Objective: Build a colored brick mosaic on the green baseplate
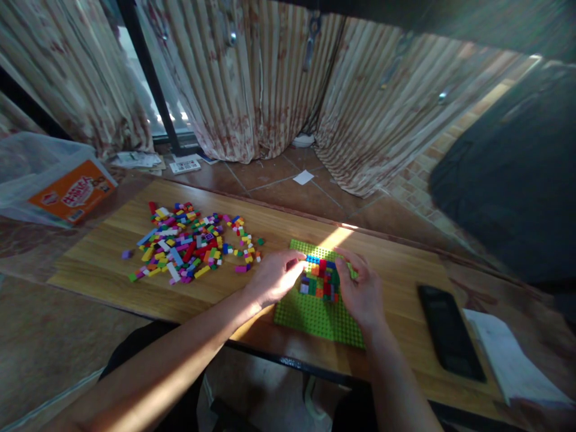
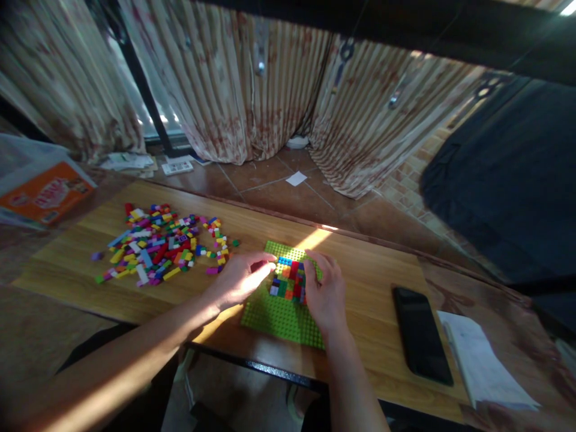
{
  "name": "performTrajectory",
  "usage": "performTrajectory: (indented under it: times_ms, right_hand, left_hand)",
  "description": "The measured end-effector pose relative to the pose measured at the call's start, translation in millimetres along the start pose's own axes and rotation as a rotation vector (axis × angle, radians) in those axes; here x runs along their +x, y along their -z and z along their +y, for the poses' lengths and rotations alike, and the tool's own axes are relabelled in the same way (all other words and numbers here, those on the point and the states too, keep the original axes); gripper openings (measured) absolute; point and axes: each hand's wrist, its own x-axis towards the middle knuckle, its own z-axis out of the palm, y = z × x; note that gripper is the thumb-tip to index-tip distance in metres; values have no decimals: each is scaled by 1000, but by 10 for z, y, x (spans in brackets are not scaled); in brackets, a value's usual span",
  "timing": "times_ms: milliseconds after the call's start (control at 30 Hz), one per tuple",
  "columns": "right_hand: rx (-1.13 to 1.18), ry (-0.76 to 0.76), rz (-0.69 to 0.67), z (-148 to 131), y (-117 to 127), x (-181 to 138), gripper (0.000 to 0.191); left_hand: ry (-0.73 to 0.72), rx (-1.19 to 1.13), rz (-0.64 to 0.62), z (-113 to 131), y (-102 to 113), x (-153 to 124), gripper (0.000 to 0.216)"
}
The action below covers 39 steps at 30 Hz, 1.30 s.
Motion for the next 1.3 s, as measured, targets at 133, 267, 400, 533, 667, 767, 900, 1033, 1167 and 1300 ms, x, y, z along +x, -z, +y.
performTrajectory:
  times_ms: [133, 267, 400, 533, 667, 767, 900, 1033, 1167, 1300]
  right_hand:
    - [50, 53, 11, -84, -21, -26, 21]
    - [96, 114, -27, -184, -92, -90, 17]
    - [132, 170, -105, -279, -134, -138, 17]
    - [128, 192, -140, -326, -152, -156, 21]
    - [99, 204, -139, -330, -161, -159, 20]
    - [110, 206, -156, -328, -164, -160, 19]
    - [107, 178, -154, -318, -169, -162, 17]
    - [84, 184, -153, -314, -165, -162, 16]
    - [66, 191, -178, -289, -103, -138, 13]
    - [39, 118, -136, -128, 33, -81, 16]
  left_hand:
    - [118, -370, -15, -67, -9, 69, 25]
    - [289, -729, -23, 24, 3, 74, 20]
    - [420, -931, -37, 141, 24, 47, 19]
    - [474, -964, -66, 185, 30, 38, 26]
    - [466, -859, -102, 176, 34, 29, 23]
    - [426, -795, -120, 138, 24, 23, 20]
    - [351, -791, -131, 75, -9, 25, 21]
    - [293, -769, -116, 52, -39, 31, 25]
    - [248, -658, -123, 25, -58, 28, 27]
    - [132, -375, -51, -53, -42, 31, 31]
